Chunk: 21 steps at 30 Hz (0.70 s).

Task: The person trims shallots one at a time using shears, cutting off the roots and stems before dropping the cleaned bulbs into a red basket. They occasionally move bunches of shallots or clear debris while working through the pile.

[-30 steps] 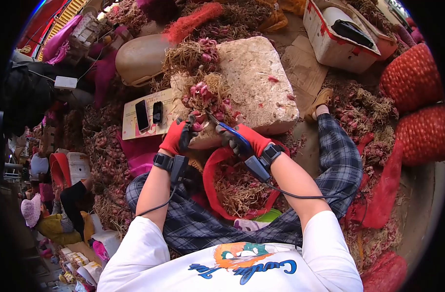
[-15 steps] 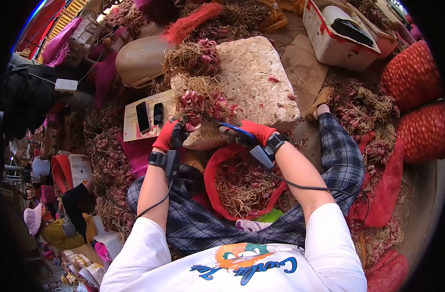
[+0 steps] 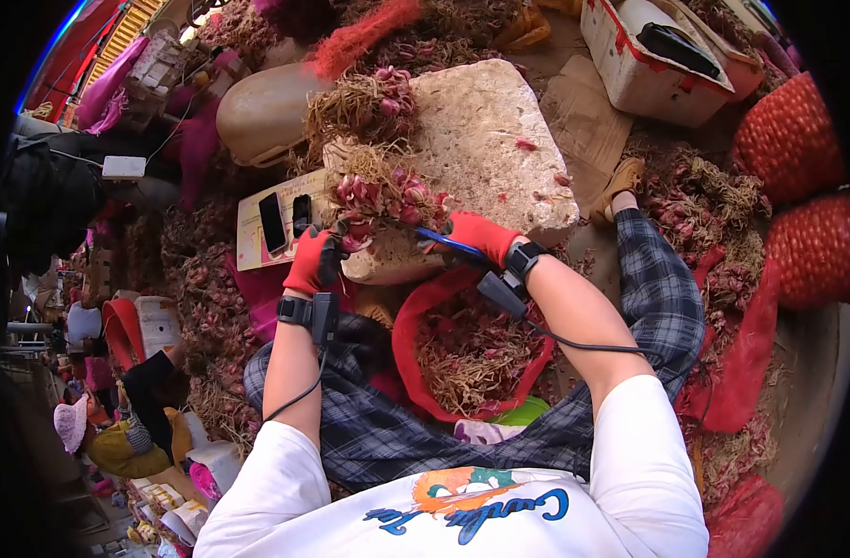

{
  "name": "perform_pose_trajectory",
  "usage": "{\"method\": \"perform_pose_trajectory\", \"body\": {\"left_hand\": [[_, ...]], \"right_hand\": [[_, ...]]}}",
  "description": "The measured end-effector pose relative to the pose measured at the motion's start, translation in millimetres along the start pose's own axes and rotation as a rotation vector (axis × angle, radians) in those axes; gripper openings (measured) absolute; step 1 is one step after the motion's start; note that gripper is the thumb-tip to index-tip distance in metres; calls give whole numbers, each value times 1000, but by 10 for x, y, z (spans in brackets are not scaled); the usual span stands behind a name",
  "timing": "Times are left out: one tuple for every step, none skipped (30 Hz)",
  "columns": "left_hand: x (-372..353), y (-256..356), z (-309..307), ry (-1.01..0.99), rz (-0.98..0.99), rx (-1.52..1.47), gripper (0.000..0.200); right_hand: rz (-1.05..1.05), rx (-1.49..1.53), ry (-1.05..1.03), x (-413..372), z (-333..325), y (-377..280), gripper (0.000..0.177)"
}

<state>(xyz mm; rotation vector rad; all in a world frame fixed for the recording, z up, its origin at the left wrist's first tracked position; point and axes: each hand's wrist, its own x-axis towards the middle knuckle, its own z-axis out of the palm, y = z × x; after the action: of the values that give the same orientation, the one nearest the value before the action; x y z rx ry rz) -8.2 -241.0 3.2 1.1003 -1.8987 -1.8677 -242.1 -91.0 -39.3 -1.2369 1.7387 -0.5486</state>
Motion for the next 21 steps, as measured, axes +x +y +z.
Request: {"method": "perform_pose_trajectory", "body": {"left_hand": [[-15,8,10,7,47,-23,28],[-29,16,20,13,94,-46,27],[-44,39,21,9,122,30,28],[-46,19,-18,-12,212,219,28],[-49,-1,-57,-17,307,404,29],[-11,-108,-179,-41,464,705,31],[26,-181,-245,-65,621,1007,36],[47,-284,-266,-63,511,847,37],[35,-376,-274,-59,401,684,39],[19,-377,-278,-70,360,646,39],[4,-378,-281,-79,318,608,40],[-10,-294,-274,-104,346,695,40],[-19,-244,-265,-130,374,781,40],[-28,-243,-243,-93,436,762,39],[-43,-249,-207,-57,497,742,39],[-50,-254,-187,-22,558,721,38],[-22,-309,-199,-43,433,615,38],[14,-336,-191,-66,307,509,37],[14,-362,-204,-78,295,513,37],[13,-385,-215,-91,282,516,37],[-83,-254,-174,-93,384,629,37]], "right_hand": [[4,18,-18,0,-62,-26,94],[-64,-17,-7,91,-21,94,90],[-131,-54,2,226,82,304,86],[-158,47,-67,233,104,389,81],[-177,148,-140,238,124,469,75],[-155,388,-288,166,123,478,69],[-91,545,-351,47,113,391,62],[-19,699,-406,-74,103,300,56],[94,768,-378,-297,69,65,50],[207,836,-349,-432,65,-71,46],[319,822,-392,-463,73,-76,51],[317,847,-428,-485,117,-6,53],[314,871,-464,-491,181,98,55],[317,880,-503,-472,259,171,58],[320,888,-542,-476,308,166,61],[306,886,-522,-489,352,160,62],[292,886,-502,-494,407,141,63],[282,882,-481,-524,414,54,64],[272,879,-461,-553,420,-33,65],[227,914,-461,-521,456,-19,65],[180,948,-460,-477,495,-12,65]]}}
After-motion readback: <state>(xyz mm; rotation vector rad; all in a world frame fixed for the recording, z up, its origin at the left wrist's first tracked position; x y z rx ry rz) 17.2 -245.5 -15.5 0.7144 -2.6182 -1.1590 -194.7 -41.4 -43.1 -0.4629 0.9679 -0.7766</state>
